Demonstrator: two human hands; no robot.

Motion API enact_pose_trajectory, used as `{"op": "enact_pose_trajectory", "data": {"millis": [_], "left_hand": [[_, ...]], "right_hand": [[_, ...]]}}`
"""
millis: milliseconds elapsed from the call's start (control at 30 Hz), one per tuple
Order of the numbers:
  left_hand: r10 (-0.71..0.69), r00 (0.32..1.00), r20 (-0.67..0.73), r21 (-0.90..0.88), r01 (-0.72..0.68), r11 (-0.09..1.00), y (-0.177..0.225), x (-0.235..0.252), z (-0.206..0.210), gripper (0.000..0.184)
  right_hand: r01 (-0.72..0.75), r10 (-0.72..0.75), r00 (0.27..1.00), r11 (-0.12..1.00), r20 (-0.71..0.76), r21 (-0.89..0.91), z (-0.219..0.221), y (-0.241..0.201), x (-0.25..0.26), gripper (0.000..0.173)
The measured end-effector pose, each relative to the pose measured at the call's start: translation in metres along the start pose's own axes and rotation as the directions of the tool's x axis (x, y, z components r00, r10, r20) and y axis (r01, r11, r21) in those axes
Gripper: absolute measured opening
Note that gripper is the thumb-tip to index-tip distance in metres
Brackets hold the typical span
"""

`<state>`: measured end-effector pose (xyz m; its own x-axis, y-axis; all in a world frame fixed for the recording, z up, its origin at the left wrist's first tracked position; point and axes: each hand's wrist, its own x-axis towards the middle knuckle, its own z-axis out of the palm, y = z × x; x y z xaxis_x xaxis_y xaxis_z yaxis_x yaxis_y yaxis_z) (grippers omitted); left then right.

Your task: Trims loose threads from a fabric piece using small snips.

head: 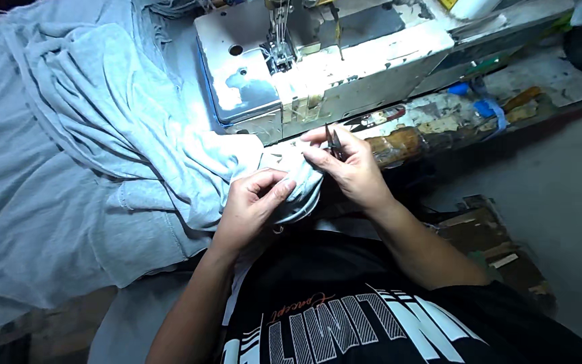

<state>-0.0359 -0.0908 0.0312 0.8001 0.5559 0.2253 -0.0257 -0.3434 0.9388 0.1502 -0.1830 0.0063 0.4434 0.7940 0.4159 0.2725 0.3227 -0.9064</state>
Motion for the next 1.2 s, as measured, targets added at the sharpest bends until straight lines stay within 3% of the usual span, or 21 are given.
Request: {"op": "enact_pose_trajectory", "data": {"millis": [67,167,300,367,467,533,667,767,833,900,1000,1200], "left_hand": [[0.011,0.999,-0.030,0.009,-0.011,1.000,-0.002,0.001,0.003,0.013],[0.026,0.999,-0.029,0.017,-0.026,1.000,-0.003,0.003,0.006,0.014],[0.048,0.999,-0.021,0.035,-0.047,0.998,-0.003,0.005,0.009,0.014],[0.053,0.998,-0.032,0.039,-0.052,0.998,-0.004,0.006,0.010,0.014],[0.065,0.997,-0.040,0.057,-0.062,0.996,-0.004,0.005,0.011,0.014],[0.063,0.997,-0.047,0.071,-0.060,0.996,-0.003,0.006,0.012,0.015],[0.060,0.997,-0.044,0.074,-0.057,0.996,-0.002,0.007,0.013,0.014],[0.041,0.997,-0.061,0.059,-0.037,0.998,-0.002,0.007,0.014,0.014],[0.045,0.997,-0.060,0.055,-0.041,0.998,-0.003,0.006,0.015,0.013],[0.062,0.997,-0.053,0.049,-0.060,0.997,-0.004,0.007,0.016,0.013],[0.074,0.996,-0.057,0.039,-0.072,0.997,-0.004,0.007,0.017,0.012],[0.080,0.995,-0.063,0.039,-0.078,0.996,-0.007,0.006,0.017,0.013]], "right_hand": [[0.081,-0.084,0.996,0.990,-0.023,-0.111,-0.011,-0.009,-0.009,0.029],[0.219,-0.228,0.974,0.927,0.008,-0.304,-0.021,-0.021,-0.023,0.015],[0.253,-0.244,0.966,0.847,0.082,-0.467,-0.010,-0.009,-0.028,0.012],[0.243,-0.228,0.970,0.876,0.087,-0.417,-0.005,-0.009,-0.026,0.009],[0.137,-0.124,0.984,0.985,0.131,-0.100,-0.010,-0.023,-0.030,0.007],[0.146,-0.153,0.969,0.988,0.196,0.052,-0.016,-0.031,-0.036,0.007],[0.135,-0.107,0.914,0.990,0.391,-0.045,-0.026,-0.028,-0.050,0.011],[0.117,-0.044,0.865,0.986,0.500,-0.116,-0.034,-0.033,-0.057,0.029],[0.046,-0.011,0.899,0.997,0.438,-0.069,-0.033,-0.038,-0.056,0.030],[-0.096,0.114,0.928,0.993,0.355,-0.068,-0.030,-0.038,-0.053,0.030],[-0.314,0.310,0.880,0.948,0.360,-0.049,-0.024,-0.033,-0.048,0.030],[-0.405,0.382,0.843,0.914,0.380,-0.021,-0.019,-0.031,-0.046,0.029]]}}
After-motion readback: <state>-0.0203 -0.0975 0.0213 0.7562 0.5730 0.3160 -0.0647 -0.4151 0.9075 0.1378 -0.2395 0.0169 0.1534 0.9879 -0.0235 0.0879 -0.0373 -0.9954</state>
